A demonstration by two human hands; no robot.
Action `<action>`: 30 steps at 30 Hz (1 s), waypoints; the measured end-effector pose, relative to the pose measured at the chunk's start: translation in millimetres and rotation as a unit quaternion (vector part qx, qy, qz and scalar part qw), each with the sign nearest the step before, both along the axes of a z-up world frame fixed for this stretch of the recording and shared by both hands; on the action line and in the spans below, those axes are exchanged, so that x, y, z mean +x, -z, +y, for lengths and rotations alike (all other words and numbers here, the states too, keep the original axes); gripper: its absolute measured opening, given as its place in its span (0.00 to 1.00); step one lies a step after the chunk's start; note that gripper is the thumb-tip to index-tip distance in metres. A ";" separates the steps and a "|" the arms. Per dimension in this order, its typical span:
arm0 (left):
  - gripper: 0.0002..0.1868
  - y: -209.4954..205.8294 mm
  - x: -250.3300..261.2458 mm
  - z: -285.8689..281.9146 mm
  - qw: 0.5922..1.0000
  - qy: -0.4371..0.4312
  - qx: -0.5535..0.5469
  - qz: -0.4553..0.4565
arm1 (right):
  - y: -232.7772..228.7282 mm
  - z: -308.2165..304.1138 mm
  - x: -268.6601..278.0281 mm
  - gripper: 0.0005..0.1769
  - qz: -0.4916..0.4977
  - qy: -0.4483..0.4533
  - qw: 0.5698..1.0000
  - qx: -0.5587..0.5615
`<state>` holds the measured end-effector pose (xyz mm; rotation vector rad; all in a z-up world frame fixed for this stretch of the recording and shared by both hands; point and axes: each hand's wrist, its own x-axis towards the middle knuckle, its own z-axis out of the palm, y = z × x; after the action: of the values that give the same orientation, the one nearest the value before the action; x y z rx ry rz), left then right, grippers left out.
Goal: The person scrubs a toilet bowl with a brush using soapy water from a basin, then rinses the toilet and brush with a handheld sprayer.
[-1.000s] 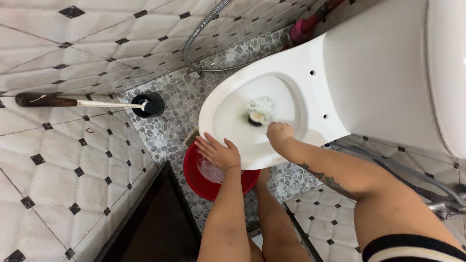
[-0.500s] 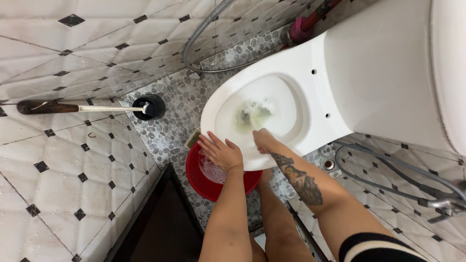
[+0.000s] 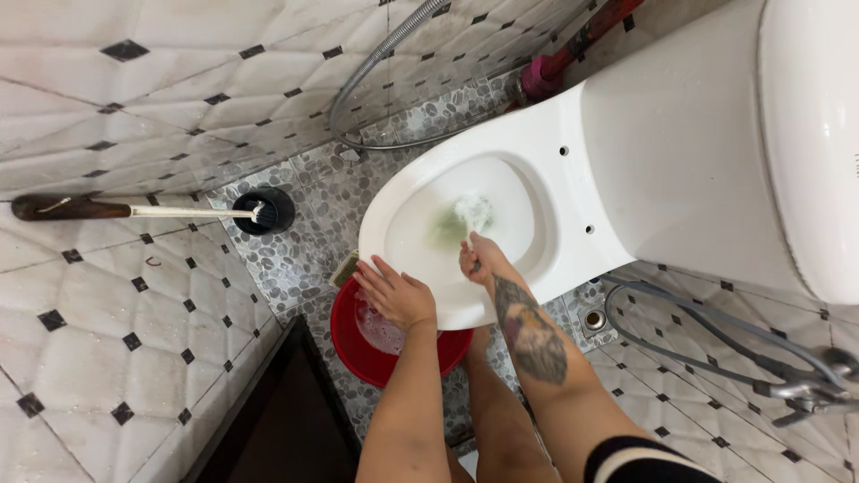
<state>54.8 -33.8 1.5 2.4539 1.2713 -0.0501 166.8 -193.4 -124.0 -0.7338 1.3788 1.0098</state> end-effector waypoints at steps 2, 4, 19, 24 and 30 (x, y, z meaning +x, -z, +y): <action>0.39 -2.9 -4.0 -2.5 1.000 0.000 -0.023 0.019 | -15.1 -6.1 -24.2 0.23 -0.034 0.072 0.993 0.084; 0.39 -3.9 -5.8 -4.3 1.000 0.001 -0.021 0.016 | -6.4 -6.7 -21.1 0.22 -0.025 0.124 0.988 0.085; 0.44 -5.7 -6.1 1.0 1.000 0.010 -0.009 0.013 | -101.9 81.7 -32.8 0.21 -0.152 -0.422 0.893 0.029; 0.32 6.9 -15.9 -4.7 0.999 0.011 0.011 -0.042 | -103.9 82.0 -23.5 0.20 -0.203 -0.502 0.839 -0.058; 0.32 14.2 -27.0 -10.3 0.998 0.006 0.014 -0.055 | -64.5 42.2 -38.5 0.25 -0.398 -0.471 0.787 -0.013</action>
<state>27.9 -44.1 -12.6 2.4521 1.2173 0.1002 128.4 -151.2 -59.5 -1.7180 0.2085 1.1881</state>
